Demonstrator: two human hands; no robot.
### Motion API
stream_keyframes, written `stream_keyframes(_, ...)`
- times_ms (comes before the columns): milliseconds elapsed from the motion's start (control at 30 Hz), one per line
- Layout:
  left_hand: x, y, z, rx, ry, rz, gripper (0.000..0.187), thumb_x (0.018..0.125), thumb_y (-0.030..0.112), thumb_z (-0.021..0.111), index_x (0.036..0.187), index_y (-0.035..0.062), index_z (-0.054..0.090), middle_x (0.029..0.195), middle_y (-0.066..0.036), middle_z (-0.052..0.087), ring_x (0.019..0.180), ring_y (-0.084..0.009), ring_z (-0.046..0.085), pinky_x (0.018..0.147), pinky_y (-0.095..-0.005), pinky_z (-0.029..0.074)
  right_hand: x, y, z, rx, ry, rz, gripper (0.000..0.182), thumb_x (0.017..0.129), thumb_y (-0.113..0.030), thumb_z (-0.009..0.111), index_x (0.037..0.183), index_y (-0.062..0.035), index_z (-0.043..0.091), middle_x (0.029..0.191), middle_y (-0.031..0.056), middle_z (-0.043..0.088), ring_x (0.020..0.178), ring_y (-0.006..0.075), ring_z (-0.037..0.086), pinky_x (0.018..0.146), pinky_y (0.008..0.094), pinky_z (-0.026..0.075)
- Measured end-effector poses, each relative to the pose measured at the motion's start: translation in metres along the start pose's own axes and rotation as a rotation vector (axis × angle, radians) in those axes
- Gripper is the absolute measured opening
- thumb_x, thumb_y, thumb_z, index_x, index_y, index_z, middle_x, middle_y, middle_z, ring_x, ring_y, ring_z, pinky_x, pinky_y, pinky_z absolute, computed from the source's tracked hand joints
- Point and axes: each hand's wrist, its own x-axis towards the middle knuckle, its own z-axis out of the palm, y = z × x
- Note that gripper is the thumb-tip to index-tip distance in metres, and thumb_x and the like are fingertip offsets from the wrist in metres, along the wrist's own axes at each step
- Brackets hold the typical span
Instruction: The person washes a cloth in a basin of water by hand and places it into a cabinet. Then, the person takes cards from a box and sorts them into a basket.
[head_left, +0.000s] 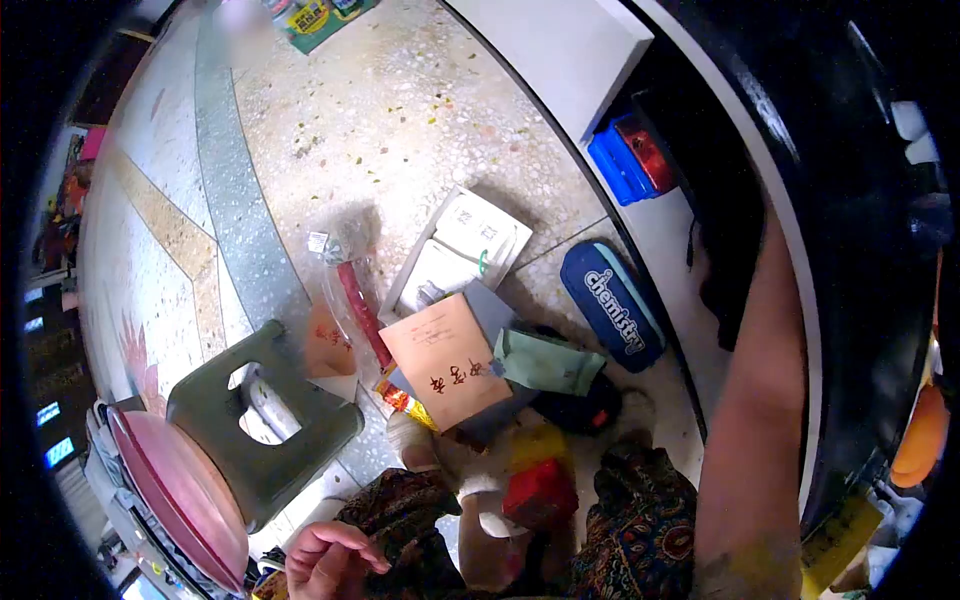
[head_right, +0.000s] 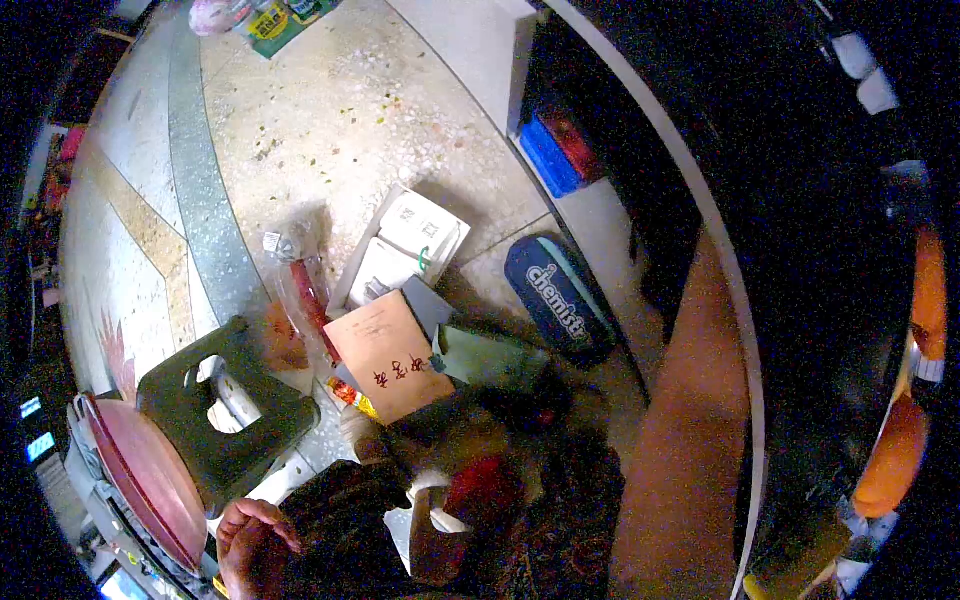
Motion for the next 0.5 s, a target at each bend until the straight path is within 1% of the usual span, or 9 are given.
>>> stream_keyframes(133,-0.013,0.005,0.001,0.002,-0.07,0.047,0.016,0.085,0.014,0.044,0.09,0.0013,0.052,0.08,-0.009,0.053,0.069,-0.0154,0.051,0.059,-0.0251,0.041,0.0,-0.033,-0.007,0.152,-0.058,-0.072,0.045,0.078,-0.017,0.048,0.122,-0.0102,0.039,0.122,0.017,0.041,0.114,0.0298,0.038,0.094,0.0332,0.03)
stream_keyframes(200,-0.02,0.006,-0.001,-0.007,-0.112,0.078,0.016,0.085,0.014,0.044,0.09,0.0014,0.051,0.081,-0.009,0.053,0.07,-0.0154,0.051,0.061,-0.0252,0.041,-0.02,-0.061,-0.019,0.364,-0.122,-0.112,0.045,0.078,-0.017,0.048,0.122,-0.0102,0.039,0.123,0.017,0.04,0.114,0.0297,0.038,0.094,0.0331,0.03)
stream_keyframes(233,-0.024,0.007,-0.001,-0.009,-0.134,0.087,0.016,0.085,0.015,0.044,0.091,0.0018,0.051,0.082,-0.009,0.053,0.072,-0.0158,0.051,0.064,-0.0261,0.042,-0.03,-0.074,-0.023,0.492,-0.104,-0.151,0.046,0.076,-0.009,0.049,0.121,-0.0086,0.039,0.121,0.0167,0.042,0.113,0.0301,0.038,0.094,0.0333,0.031)
stream_keyframes(267,-0.028,0.007,-0.002,-0.009,-0.154,0.099,0.016,0.085,0.015,0.045,0.092,0.0022,0.052,0.083,-0.009,0.053,0.074,-0.0163,0.051,0.067,-0.0271,0.043,-0.037,-0.085,-0.034,0.439,-0.026,-0.273,0.046,0.075,-0.008,0.049,0.12,-0.0083,0.04,0.12,0.017,0.043,0.112,0.0304,0.039,0.093,0.0336,0.031)
stream_keyframes(300,-0.031,0.003,-0.002,-0.021,-0.164,0.116,0.016,0.085,0.015,0.045,0.092,0.0022,0.052,0.083,-0.009,0.053,0.074,-0.0163,0.051,0.067,-0.0271,0.043,-0.04,-0.093,-0.044,0.387,0.051,-0.392,0.046,0.074,-0.006,0.05,0.119,-0.008,0.041,0.118,0.0174,0.044,0.111,0.0308,0.04,0.093,0.034,0.032)
stream_keyframes(367,-0.034,-0.007,0.003,0.011,-0.042,0.207,0.011,0.082,0.008,0.043,0.079,-0.0007,0.049,0.066,-0.01,0.053,0.057,-0.0171,0.053,0.056,-0.0264,0.045,-0.039,-0.094,-0.048,0.345,-0.008,-0.343,0.046,0.073,-0.006,0.051,0.117,-0.0085,0.041,0.116,0.0181,0.045,0.109,0.032,0.041,0.092,0.0347,0.032)
stream_keyframes(400,-0.038,-0.006,0.007,0.011,-0.045,0.193,0.011,0.082,0.007,0.042,0.08,-0.001,0.049,0.066,-0.01,0.054,0.059,-0.0162,0.054,0.057,-0.0255,0.045,-0.04,-0.093,-0.05,0.299,0.013,-0.374,0.047,0.073,-0.006,0.051,0.118,-0.0089,0.04,0.116,0.0189,0.045,0.108,0.0333,0.042,0.091,0.0355,0.033)
stream_keyframes(433,-0.041,-0.005,0.007,0.009,-0.055,0.204,0.011,0.082,0.007,0.042,0.08,-0.001,0.049,0.066,-0.01,0.054,0.059,-0.0162,0.054,0.057,-0.0255,0.045,-0.045,-0.091,-0.056,0.308,-0.065,-0.335,0.047,0.073,-0.007,0.051,0.119,-0.0092,0.039,0.115,0.0194,0.045,0.107,0.0338,0.042,0.09,0.0359,0.034)
stream_keyframes(500,-0.044,-0.005,0.005,0.101,-0.148,0.254,0.011,0.082,0.005,0.041,0.08,-0.001,0.05,0.067,-0.009,0.055,0.061,-0.0154,0.054,0.058,-0.0244,0.044,-0.062,-0.074,-0.066,0.187,-0.054,-0.334,0.047,0.073,-0.008,0.05,0.119,-0.0101,0.039,0.115,0.0196,0.045,0.107,0.034,0.042,0.089,0.0368,0.035)
